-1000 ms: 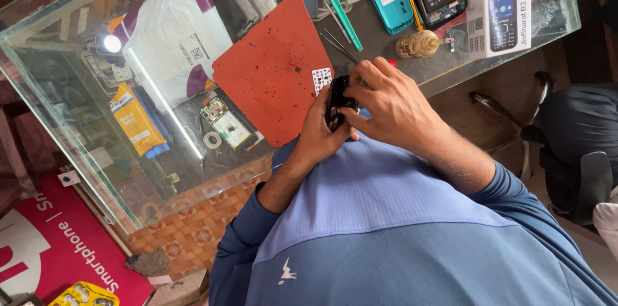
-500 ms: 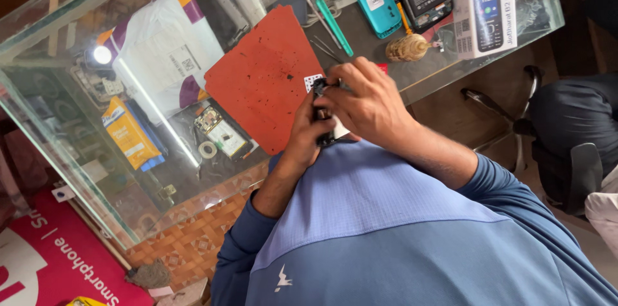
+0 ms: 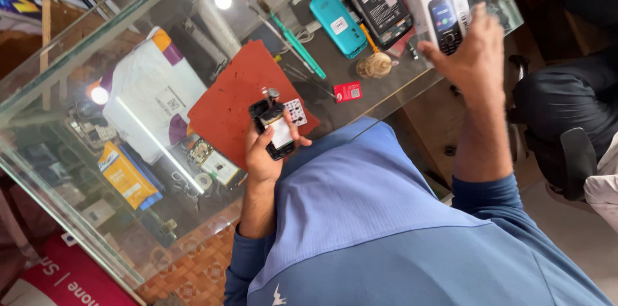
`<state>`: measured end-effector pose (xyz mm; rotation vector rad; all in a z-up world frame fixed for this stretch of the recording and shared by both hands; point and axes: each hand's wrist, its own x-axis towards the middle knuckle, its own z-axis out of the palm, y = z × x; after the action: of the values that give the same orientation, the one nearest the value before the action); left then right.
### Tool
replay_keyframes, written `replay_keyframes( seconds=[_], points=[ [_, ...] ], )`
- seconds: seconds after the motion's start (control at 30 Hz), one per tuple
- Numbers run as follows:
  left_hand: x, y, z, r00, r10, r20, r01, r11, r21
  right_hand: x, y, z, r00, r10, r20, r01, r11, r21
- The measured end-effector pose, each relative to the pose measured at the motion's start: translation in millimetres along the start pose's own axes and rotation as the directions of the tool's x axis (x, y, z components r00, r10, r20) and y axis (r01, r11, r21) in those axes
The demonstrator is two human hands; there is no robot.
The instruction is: The person assembles a feature phone by inserting the motherboard, connecting ribbon cables, and attaching the keypad and back cover. The person handles the phone casing, battery, and keypad during the process.
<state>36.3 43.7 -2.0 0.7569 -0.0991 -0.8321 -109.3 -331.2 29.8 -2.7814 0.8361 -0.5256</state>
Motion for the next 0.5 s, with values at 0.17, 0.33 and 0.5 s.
replay_keyframes(
  seconds=[0.17, 0.33, 0.5],
  points=[
    [4, 6, -1, 0.998, 0.047, 0.029, -0.048, 0.999, 0.005, -16, 57, 22, 0.91, 0.377, 0.174, -0.412, 0.875, 0.255],
    [8, 4, -7, 0.996, 0.077, 0.053, -0.079, 0.996, 0.05, 4, 134, 19, 0.913, 0.361, 0.191, -0.263, 0.161, 0.951],
    [6, 4, -11, 0.995, 0.102, 0.016, -0.103, 0.992, 0.07, 96, 212, 63, 0.923, 0.329, 0.197, -0.132, -0.21, 0.969]
  ],
)
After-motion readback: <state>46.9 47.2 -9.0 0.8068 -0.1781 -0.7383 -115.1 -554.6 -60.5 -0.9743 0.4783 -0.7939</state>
